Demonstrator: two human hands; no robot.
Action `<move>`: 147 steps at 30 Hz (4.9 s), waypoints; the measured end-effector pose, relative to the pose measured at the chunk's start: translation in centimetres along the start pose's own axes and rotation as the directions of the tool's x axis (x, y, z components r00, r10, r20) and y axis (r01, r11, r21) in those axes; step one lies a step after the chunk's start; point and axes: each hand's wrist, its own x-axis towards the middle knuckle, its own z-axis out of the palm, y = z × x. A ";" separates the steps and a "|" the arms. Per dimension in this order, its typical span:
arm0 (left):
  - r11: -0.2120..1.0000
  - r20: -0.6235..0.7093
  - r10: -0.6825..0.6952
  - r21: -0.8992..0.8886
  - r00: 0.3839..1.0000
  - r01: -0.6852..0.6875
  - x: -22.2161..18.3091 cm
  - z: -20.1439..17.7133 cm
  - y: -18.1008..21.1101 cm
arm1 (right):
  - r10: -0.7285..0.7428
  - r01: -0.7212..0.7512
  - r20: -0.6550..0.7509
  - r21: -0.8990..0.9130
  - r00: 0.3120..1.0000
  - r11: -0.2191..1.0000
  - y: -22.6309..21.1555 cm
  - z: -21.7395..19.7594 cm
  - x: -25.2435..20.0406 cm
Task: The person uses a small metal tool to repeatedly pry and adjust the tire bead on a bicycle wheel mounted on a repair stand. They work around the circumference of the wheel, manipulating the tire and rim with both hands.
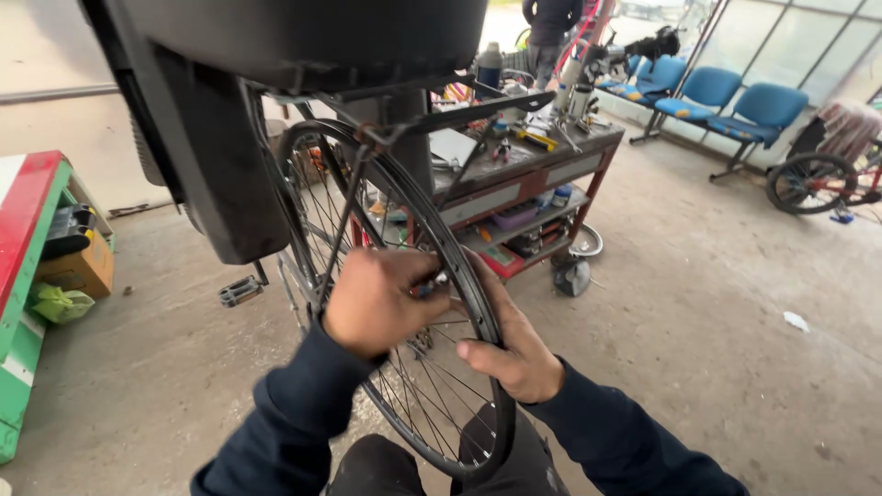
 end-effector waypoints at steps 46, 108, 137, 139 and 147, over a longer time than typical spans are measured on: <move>0.463 -0.050 -0.336 -0.878 0.941 0.118 -8.0 13.7 -5.8 | -0.223 0.188 -0.053 -0.368 0.973 0.910 0.7 -3.7 1.0; 0.414 0.312 -0.808 -0.302 0.499 0.859 -32.9 22.3 -4.5 | 0.710 -0.707 0.222 0.488 0.668 0.512 22.5 0.2 -3.4; 0.517 0.238 -0.799 -0.198 0.553 0.833 -31.3 20.3 -2.3 | 0.627 -0.707 0.400 0.084 0.669 0.702 22.0 0.8 -1.3; 0.550 0.214 -0.778 -0.225 0.591 0.804 -31.8 20.6 -2.4 | 0.660 -0.747 0.389 0.125 0.642 0.653 19.6 0.5 -1.3; 0.354 0.178 -0.873 -0.410 0.455 0.840 -35.5 22.8 -6.0 | 0.709 -0.766 0.295 0.171 0.640 0.620 18.9 1.2 -1.8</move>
